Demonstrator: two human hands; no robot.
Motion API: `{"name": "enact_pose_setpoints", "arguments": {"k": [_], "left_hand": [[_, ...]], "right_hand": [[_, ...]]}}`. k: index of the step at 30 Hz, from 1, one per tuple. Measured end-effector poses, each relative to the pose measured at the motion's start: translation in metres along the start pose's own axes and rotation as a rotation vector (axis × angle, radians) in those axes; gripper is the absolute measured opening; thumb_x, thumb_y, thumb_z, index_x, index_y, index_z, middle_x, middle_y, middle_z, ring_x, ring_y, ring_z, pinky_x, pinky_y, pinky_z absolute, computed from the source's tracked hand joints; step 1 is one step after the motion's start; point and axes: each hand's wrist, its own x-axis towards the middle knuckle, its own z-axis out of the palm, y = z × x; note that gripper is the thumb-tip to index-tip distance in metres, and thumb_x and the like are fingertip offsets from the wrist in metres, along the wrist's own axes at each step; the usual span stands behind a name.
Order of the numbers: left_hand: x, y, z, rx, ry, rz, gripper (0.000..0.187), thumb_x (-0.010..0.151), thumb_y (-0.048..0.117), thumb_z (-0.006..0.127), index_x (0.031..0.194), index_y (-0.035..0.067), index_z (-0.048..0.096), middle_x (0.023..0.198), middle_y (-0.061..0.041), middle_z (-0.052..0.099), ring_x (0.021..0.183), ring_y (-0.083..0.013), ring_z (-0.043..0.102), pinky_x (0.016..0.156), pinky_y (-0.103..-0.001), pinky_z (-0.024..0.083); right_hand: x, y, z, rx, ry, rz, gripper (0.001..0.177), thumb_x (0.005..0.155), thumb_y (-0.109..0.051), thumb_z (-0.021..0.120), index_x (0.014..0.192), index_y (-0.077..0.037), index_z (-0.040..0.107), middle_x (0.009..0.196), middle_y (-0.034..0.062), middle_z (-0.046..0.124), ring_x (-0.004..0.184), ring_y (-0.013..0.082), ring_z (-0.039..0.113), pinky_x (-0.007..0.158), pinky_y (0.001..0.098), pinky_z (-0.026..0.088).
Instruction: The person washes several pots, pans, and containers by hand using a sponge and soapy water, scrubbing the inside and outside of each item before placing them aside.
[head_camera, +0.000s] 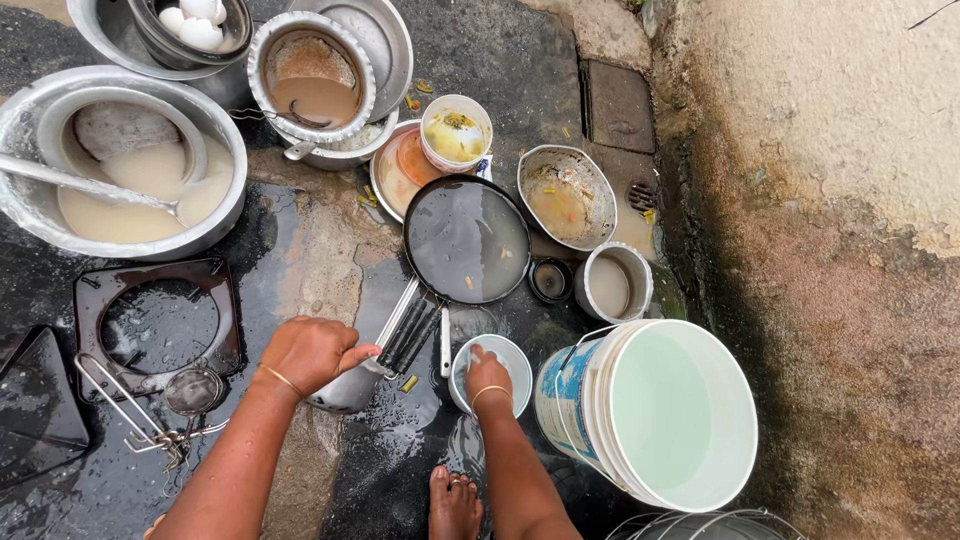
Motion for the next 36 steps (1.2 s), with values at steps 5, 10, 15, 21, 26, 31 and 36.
{"name": "enact_pose_setpoints", "arguments": {"k": [5,10,15,21,26,31,36], "left_hand": [[0.010,0.010,-0.029,-0.199,0.301,-0.608,0.063,0.092,0.069,0.056,0.081,0.008,0.072,0.077,-0.018,0.070,0.075,-0.0400,0.067,0.065,-0.050,0.052],[0.019,-0.002,-0.030,-0.614,0.588,-0.651,0.050,0.099,0.051,0.059,0.099,0.004,0.072,0.082,-0.020,0.068,0.075,-0.0353,0.065,0.071,-0.043,0.051],[0.029,0.005,-0.061,-1.084,0.829,-0.610,0.036,0.104,0.034,0.051,0.117,0.004,0.066,0.094,-0.011,0.070,0.080,-0.0188,0.061,0.076,-0.035,0.048],[0.006,0.034,-0.124,-1.244,0.884,-0.450,0.043,0.107,0.035,0.051,0.116,-0.004,0.067,0.097,-0.008,0.067,0.086,-0.0161,0.054,0.080,-0.034,0.047],[-0.062,0.080,-0.178,-1.573,0.792,-0.748,0.060,0.098,0.064,0.044,0.121,0.013,0.064,0.100,0.003,0.066,0.089,-0.0146,0.058,0.075,-0.038,0.049],[-0.093,0.103,-0.176,-1.666,0.766,-0.888,0.070,0.103,0.072,0.041,0.116,0.009,0.067,0.085,-0.005,0.052,0.069,-0.0303,0.040,0.065,-0.053,0.024],[-0.080,0.103,-0.120,-1.041,0.706,-0.337,0.075,0.110,0.064,0.038,0.093,-0.003,0.067,0.077,-0.005,0.066,0.074,-0.0148,0.056,0.070,-0.032,0.049]], "right_hand": [[-0.014,-0.013,-0.049,-0.179,-0.044,0.032,0.055,0.095,-0.056,0.059,0.129,-0.014,0.066,0.120,0.0133,0.071,0.108,0.0319,0.070,0.091,0.0456,0.056],[-0.016,-0.007,-0.079,-0.146,-0.115,0.099,0.083,0.085,-0.075,0.063,0.131,-0.006,0.060,0.121,0.0189,0.067,0.111,0.0346,0.066,0.093,0.0464,0.054],[-0.011,-0.061,-0.179,0.181,0.113,-0.173,0.052,0.095,-0.054,0.057,0.111,-0.006,0.069,0.115,0.0236,0.071,0.108,0.0414,0.068,0.094,0.0481,0.051],[-0.124,-0.173,-0.320,0.684,0.470,-0.727,0.047,0.099,-0.040,0.053,0.131,-0.007,0.061,0.122,0.0210,0.069,0.111,0.0355,0.065,0.096,0.0410,0.049],[-0.223,-0.211,-0.335,0.482,0.609,-0.479,0.047,0.088,-0.035,0.073,0.124,-0.005,0.065,0.121,0.0221,0.063,0.119,0.0378,0.061,0.102,0.0419,0.048],[-0.289,-0.221,-0.300,0.737,0.793,-1.012,0.030,0.098,-0.019,0.055,0.122,-0.004,0.068,0.138,0.0219,0.063,0.133,0.0416,0.057,0.112,0.0443,0.045],[-0.269,-0.201,-0.316,0.879,0.829,-0.994,0.029,0.103,-0.029,0.056,0.100,-0.007,0.075,0.114,0.0130,0.075,0.117,0.0371,0.067,0.107,0.0464,0.046]]}}
